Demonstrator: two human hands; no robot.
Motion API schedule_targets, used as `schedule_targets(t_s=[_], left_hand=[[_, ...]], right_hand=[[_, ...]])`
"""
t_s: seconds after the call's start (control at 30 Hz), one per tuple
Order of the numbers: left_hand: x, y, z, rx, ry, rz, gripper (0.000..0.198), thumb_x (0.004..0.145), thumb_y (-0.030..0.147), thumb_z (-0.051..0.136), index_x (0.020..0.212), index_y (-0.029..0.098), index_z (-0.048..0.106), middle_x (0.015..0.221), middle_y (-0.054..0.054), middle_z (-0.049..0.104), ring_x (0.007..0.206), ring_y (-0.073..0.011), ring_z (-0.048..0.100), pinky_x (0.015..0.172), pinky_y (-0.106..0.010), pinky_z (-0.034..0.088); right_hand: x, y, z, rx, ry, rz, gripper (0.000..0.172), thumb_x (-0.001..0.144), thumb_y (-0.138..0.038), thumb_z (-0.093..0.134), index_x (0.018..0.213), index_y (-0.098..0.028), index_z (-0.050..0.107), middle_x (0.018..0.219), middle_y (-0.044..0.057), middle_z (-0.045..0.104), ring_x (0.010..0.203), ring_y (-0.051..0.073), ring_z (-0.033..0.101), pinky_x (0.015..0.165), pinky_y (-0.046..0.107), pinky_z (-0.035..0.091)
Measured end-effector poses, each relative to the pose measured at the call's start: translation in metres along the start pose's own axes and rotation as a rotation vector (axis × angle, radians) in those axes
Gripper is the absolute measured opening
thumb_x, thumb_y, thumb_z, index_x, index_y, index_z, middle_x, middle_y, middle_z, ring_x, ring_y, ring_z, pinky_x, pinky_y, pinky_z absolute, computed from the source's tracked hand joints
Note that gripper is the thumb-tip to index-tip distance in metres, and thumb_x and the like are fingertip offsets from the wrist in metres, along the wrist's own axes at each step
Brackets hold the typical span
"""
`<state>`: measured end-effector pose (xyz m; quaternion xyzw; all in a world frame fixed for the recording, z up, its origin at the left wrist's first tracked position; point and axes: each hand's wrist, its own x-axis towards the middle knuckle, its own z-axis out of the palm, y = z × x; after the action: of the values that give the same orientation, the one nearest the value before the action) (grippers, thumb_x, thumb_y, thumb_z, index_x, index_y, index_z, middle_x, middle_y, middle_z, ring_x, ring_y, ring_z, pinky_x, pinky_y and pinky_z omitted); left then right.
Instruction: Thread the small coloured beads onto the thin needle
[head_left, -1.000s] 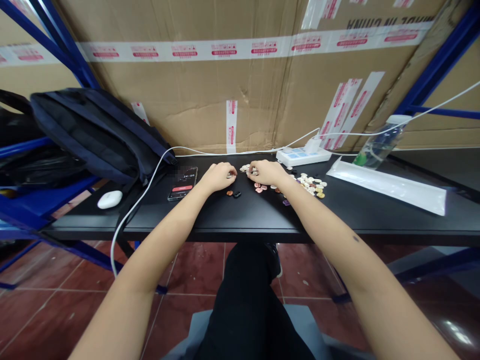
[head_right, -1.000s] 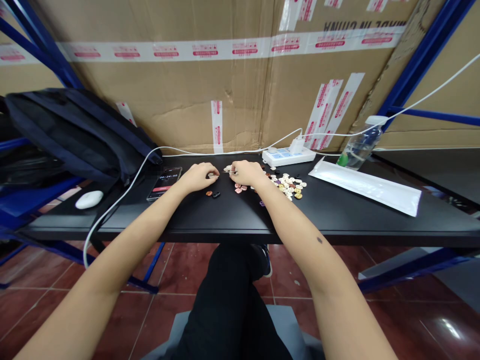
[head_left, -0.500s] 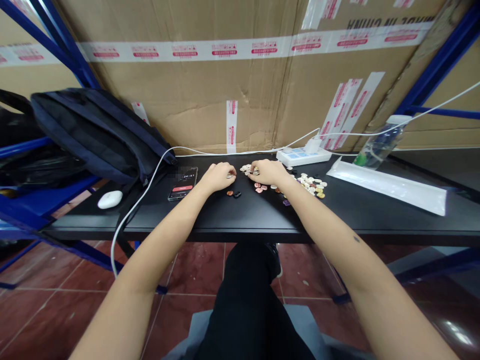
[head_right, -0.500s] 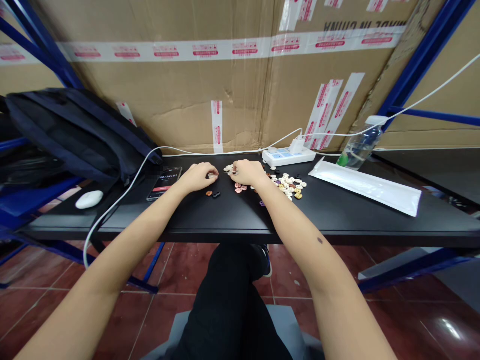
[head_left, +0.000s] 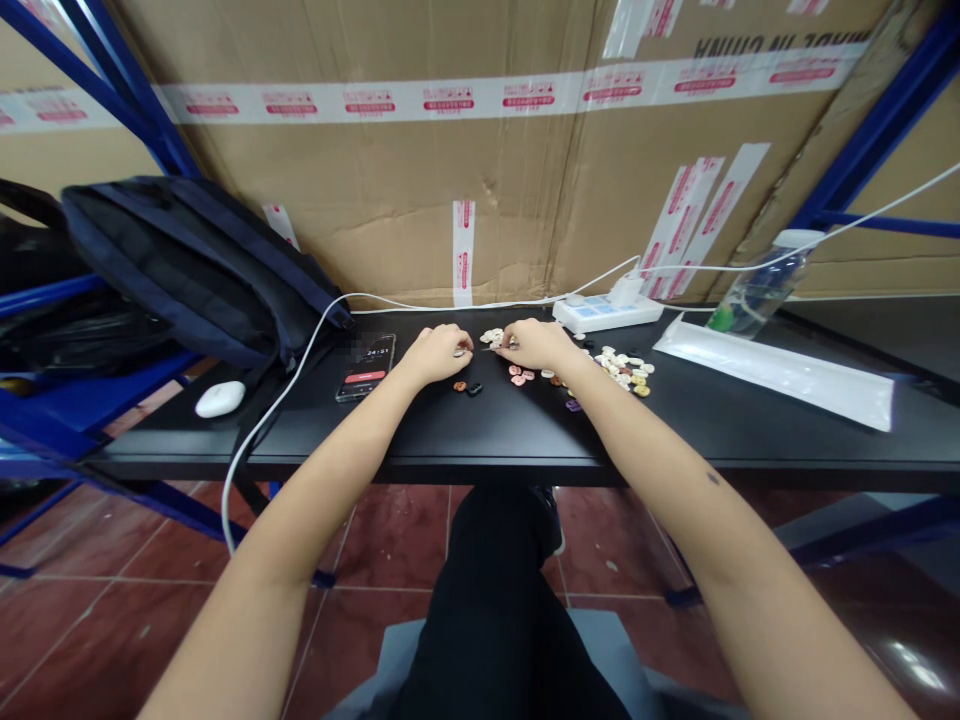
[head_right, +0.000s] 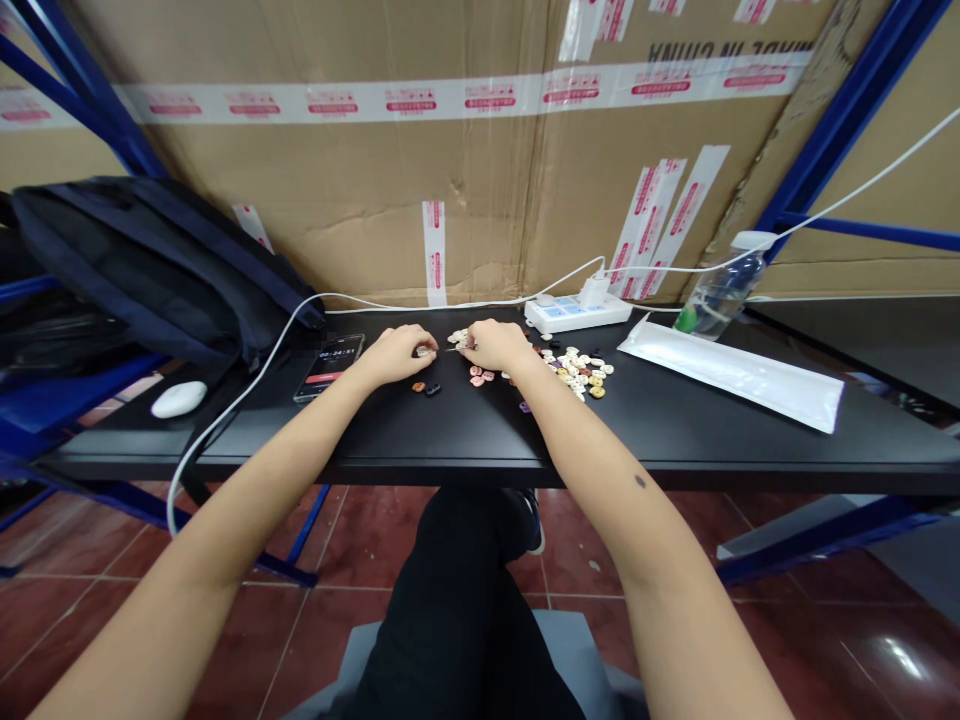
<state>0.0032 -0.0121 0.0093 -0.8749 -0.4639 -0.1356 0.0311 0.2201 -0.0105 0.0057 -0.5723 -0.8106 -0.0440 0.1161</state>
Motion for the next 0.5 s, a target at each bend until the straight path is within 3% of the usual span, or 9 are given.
schedule_targets(t_s=[0.33, 0.5], left_hand=[[0.0000, 0.0006, -0.0002, 0.002, -0.018, 0.013, 0.023, 0.094, 0.027, 0.056, 0.107, 0.020, 0.073, 0.116, -0.008, 0.072, 0.115, -0.0281, 0.064, 0.100, -0.043, 0.046], [-0.0002, 0.0006, -0.0002, -0.007, -0.002, 0.015, 0.023, 0.094, 0.026, 0.056, 0.108, 0.020, 0.072, 0.117, -0.008, 0.071, 0.115, -0.0277, 0.064, 0.101, -0.043, 0.046]], right_hand=[[-0.0014, -0.0036, -0.0015, 0.051, -0.009, -0.005, 0.023, 0.088, -0.040, 0.064, 0.099, -0.024, 0.076, 0.106, 0.005, 0.078, 0.099, 0.028, 0.072, 0.078, 0.034, 0.048], [-0.0018, -0.0030, -0.0007, 0.025, 0.027, 0.030, 0.028, 0.088, -0.042, 0.063, 0.105, -0.022, 0.073, 0.110, 0.009, 0.077, 0.101, 0.029, 0.071, 0.080, 0.035, 0.048]])
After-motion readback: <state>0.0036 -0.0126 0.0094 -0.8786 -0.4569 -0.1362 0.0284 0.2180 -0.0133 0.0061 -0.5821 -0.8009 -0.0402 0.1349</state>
